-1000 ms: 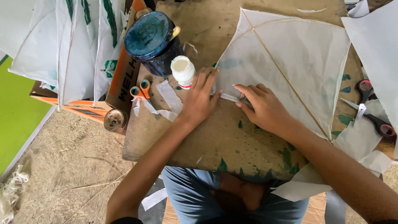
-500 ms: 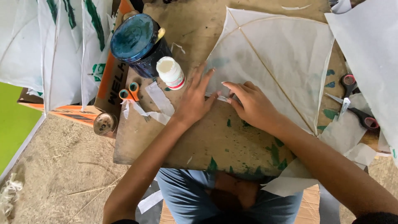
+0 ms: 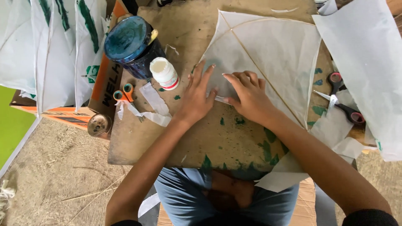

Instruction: Applying glue to a kite frame and attaching the paper covering to assemble the kite.

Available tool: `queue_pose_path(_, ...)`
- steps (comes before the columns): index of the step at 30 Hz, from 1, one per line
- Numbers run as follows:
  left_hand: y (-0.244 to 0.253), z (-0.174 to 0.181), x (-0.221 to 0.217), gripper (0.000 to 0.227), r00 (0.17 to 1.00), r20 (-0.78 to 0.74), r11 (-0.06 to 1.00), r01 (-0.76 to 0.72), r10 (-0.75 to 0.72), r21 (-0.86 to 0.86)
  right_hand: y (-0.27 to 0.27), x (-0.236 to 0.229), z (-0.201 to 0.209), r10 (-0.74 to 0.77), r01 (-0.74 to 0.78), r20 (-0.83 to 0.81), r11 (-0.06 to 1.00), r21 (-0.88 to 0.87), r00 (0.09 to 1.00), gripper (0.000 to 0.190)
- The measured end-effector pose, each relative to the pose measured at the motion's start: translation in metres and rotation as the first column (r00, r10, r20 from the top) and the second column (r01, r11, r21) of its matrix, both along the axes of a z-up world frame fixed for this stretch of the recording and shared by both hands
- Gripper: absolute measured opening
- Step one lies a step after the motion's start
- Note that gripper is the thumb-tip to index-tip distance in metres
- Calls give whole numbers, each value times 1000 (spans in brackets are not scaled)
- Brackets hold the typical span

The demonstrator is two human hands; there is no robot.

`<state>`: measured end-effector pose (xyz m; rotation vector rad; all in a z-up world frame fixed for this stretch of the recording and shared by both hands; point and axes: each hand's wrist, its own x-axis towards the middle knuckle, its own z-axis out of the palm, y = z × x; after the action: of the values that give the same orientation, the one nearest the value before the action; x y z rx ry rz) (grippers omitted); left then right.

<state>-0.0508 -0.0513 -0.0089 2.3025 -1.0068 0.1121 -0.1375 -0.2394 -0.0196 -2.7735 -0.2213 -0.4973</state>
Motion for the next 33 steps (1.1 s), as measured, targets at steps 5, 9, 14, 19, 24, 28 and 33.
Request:
queue_pose_path(5, 2, 4, -13, 63, 1000, 29, 987, -3, -2, 162, -13, -6, 15, -44, 43, 7, 992, 115, 999, 65)
queue_pose_path(9, -2, 13, -5, 70, 1000, 9, 985, 18, -20, 174, -17, -26, 18, -57, 61, -101, 997, 40, 993, 78)
queue_pose_path(14, -10, 17, 21, 75, 987, 158, 947, -67, 18, 315, -39, -54, 36, 16, -24, 132, 998, 59, 991, 65)
queue_pose_path(19, -39, 8, -3, 62, 973, 232, 964, -45, -18, 264, -71, -78, 36, -53, 46, 147, 998, 47, 988, 67)
queue_pose_path(24, -66, -8, -38, 83, 992, 3, 971, 125, -128, 206, -73, -98, 60, -15, 84, -223, 949, 303, 975, 81)
queue_pose_path(28, -67, -17, -8, 96, 982, 69, 949, 153, -178, 275, -82, -101, 66, 132, -56, -133, 882, 467, 982, 83)
queue_pose_path(33, -45, -14, 22, 99, 956, 42, 880, 248, -289, 405, -99, -91, 60, 96, 2, -220, 913, 409, 971, 82)
